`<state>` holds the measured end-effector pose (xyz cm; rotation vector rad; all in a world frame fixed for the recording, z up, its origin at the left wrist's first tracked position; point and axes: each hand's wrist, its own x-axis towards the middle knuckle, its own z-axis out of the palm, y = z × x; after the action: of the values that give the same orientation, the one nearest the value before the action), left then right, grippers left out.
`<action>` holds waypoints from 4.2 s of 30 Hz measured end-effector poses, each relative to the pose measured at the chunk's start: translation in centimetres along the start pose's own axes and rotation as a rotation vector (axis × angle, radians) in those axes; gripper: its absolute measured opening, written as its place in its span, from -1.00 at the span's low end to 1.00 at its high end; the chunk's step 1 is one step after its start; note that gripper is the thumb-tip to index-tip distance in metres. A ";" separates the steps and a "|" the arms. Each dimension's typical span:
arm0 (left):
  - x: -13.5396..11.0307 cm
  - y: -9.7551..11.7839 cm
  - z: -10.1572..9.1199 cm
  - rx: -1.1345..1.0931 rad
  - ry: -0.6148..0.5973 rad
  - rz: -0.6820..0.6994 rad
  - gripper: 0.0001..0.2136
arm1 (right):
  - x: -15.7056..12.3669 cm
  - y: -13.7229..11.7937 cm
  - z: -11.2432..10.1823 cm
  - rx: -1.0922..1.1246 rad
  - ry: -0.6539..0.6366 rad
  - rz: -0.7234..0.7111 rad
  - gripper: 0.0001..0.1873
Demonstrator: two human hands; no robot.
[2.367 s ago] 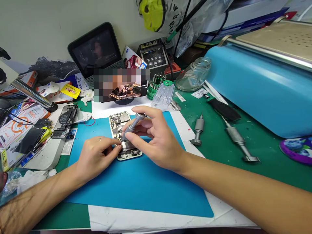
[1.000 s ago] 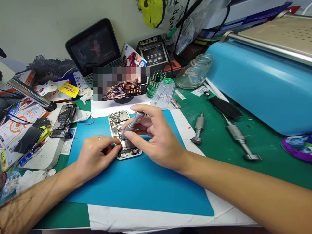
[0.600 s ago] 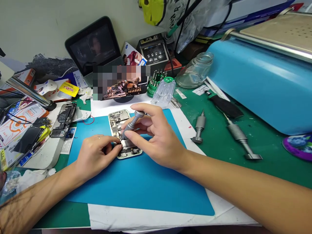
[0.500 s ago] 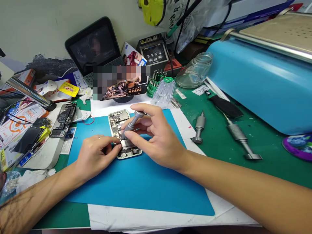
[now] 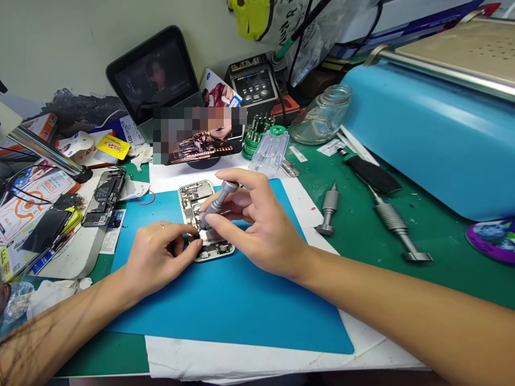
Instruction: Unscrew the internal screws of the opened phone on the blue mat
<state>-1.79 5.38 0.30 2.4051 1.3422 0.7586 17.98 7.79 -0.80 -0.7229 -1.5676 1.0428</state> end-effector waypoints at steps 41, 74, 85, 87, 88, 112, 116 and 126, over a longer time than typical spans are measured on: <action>0.5 0.2 -0.6 0.147 -0.149 -0.030 -0.87 | -1.2 1.4 -0.1 -0.269 -0.212 -0.410 -0.23; 0.7 0.4 -0.5 0.188 -0.189 -0.008 -0.91 | -0.8 0.5 -0.1 -0.291 -0.253 -0.472 -0.26; 0.6 0.4 -0.5 0.177 -0.185 -0.012 -0.90 | -0.6 0.4 0.1 -0.322 -0.225 -0.494 -0.24; 0.7 0.4 -0.5 0.174 -0.185 -0.014 -0.90 | -0.8 0.4 0.2 -0.324 -0.219 -0.485 -0.22; 0.7 0.4 -0.5 0.172 -0.185 -0.014 -0.91 | -0.8 0.5 0.2 -0.328 -0.218 -0.486 -0.22; 0.5 0.5 -0.7 0.105 -0.091 0.077 -0.89 | 0.1 0.1 0.1 -0.048 0.043 -0.117 -0.46; 0.5 0.2 -0.6 0.105 -0.075 0.099 -0.88 | 0.1 0.1 0.0 -0.050 0.047 -0.118 -0.44; 0.5 0.2 -0.5 0.103 -0.061 0.112 -0.88 | 0.0 0.1 0.0 -0.038 0.037 -0.116 -0.47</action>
<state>-1.73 5.67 1.01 2.5797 1.2615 0.6532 17.95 7.81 -0.87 -0.6653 -1.5822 0.9119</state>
